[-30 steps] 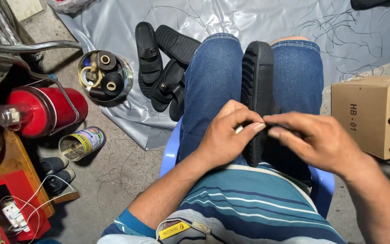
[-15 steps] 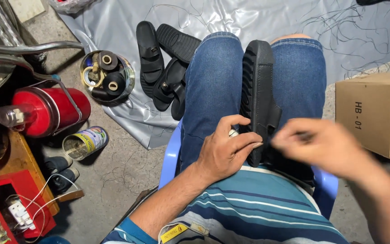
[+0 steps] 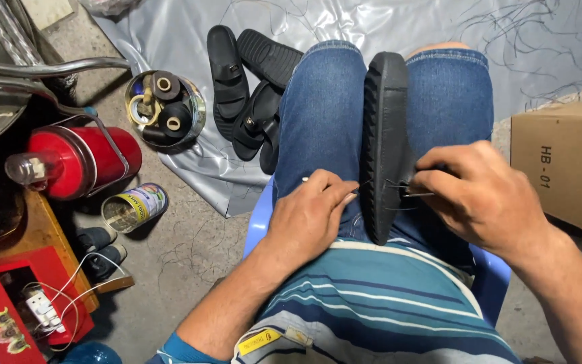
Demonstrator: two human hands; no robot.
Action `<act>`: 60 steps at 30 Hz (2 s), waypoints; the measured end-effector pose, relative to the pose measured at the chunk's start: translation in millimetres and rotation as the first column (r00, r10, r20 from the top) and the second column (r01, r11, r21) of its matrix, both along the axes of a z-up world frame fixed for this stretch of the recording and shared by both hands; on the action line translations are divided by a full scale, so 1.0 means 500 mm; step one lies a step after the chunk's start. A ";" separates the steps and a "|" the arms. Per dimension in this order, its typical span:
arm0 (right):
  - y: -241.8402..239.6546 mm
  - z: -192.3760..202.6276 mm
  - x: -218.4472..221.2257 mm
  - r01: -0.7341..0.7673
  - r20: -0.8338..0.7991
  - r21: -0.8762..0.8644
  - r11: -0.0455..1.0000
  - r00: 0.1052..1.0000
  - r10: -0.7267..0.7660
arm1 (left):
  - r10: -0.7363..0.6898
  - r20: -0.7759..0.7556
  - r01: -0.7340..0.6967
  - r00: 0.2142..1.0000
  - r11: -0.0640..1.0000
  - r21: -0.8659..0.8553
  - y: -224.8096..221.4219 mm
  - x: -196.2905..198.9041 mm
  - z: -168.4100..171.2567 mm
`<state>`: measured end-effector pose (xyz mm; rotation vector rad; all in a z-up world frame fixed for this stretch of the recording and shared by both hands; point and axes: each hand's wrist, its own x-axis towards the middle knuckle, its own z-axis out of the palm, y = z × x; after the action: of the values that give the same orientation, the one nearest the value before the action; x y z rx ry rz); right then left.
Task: Hand-sewing the sole of a black sandal using a needle and thread for repair.
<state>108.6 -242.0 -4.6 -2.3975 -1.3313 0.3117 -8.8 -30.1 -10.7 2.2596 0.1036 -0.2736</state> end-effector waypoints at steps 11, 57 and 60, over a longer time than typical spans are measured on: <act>0.043 -0.015 0.016 0.066 -0.269 0.187 0.980 0.963 -0.014 | -0.092 0.171 0.194 0.981 0.478 -0.857 0.035 0.006 0.068; 0.072 0.090 0.005 -0.090 0.046 -0.624 0.776 0.987 0.151 | 0.357 0.306 -0.286 0.883 0.924 -0.253 -0.085 0.004 -0.036; 0.065 0.074 0.001 -0.050 0.145 -0.536 0.843 0.978 0.150 | 0.352 0.368 -0.269 0.861 0.928 -0.257 -0.085 -0.004 -0.048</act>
<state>109.1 -209.3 32.6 -2.8689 -1.6282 0.5682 -10.7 -72.5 -34.8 2.0150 0.2101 0.3519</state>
